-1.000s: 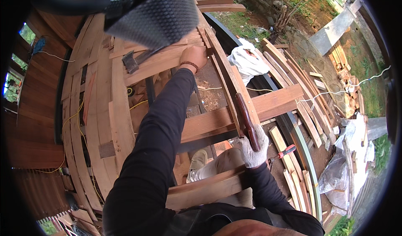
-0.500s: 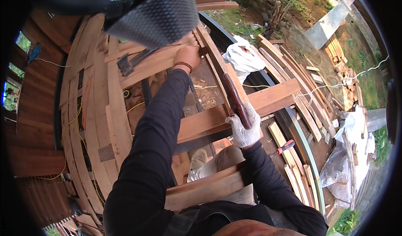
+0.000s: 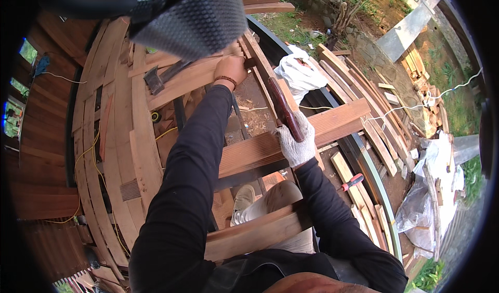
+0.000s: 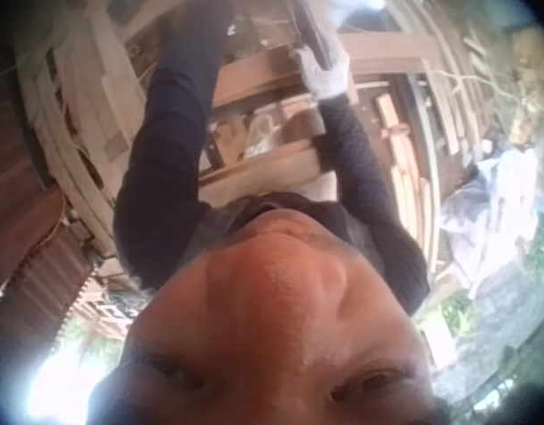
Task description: The person uses a hand saw to cut wooden planks on a partially built wooden structure. They repeatedly position the planks, saw them to size, and use a hammer to tap pieces into place.
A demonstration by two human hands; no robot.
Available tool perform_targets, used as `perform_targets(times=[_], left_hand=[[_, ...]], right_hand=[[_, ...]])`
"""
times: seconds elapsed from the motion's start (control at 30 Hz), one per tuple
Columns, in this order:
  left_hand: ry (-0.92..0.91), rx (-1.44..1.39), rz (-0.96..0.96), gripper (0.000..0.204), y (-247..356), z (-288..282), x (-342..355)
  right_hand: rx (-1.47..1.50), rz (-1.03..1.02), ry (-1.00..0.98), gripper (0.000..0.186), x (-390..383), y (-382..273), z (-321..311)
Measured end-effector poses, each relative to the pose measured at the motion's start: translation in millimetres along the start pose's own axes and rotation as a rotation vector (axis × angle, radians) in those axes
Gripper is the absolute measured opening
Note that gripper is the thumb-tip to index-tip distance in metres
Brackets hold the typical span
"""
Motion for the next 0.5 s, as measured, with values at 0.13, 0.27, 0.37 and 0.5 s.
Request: perform_targets(times=[0.13,0.27,0.37,0.5], left_hand=[[0.052,-0.033,0.013,0.015,-16.7,8.5,-6.2],[0.034,-0.005,0.010,0.014,-7.8,6.4,-5.2],[0.030,-0.005,0.000,0.015,-6.3,2.7,-3.5],[0.036,0.009,0.007,0.018,-8.4,3.9,0.3]], right_hand=[[0.386,0.288,0.145,0.026,-26.8,-37.6,-3.8],[-0.048,0.206,-0.003,0.027,-62.7,-78.2,-45.4],[0.086,0.140,-0.011,0.026,-38.0,-37.2,-22.9],[0.140,0.109,0.033,0.021,-4.5,-19.1,-1.5]])
Point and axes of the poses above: each hand's wrist, its own x-axis towards the middle knuckle, its own z-axis out of the palm, y = z × x, the point moved 1 cm from there along x, towards the middle knuckle, and after that the axes turned 14 degrees about -z, right-handed, at the moved point
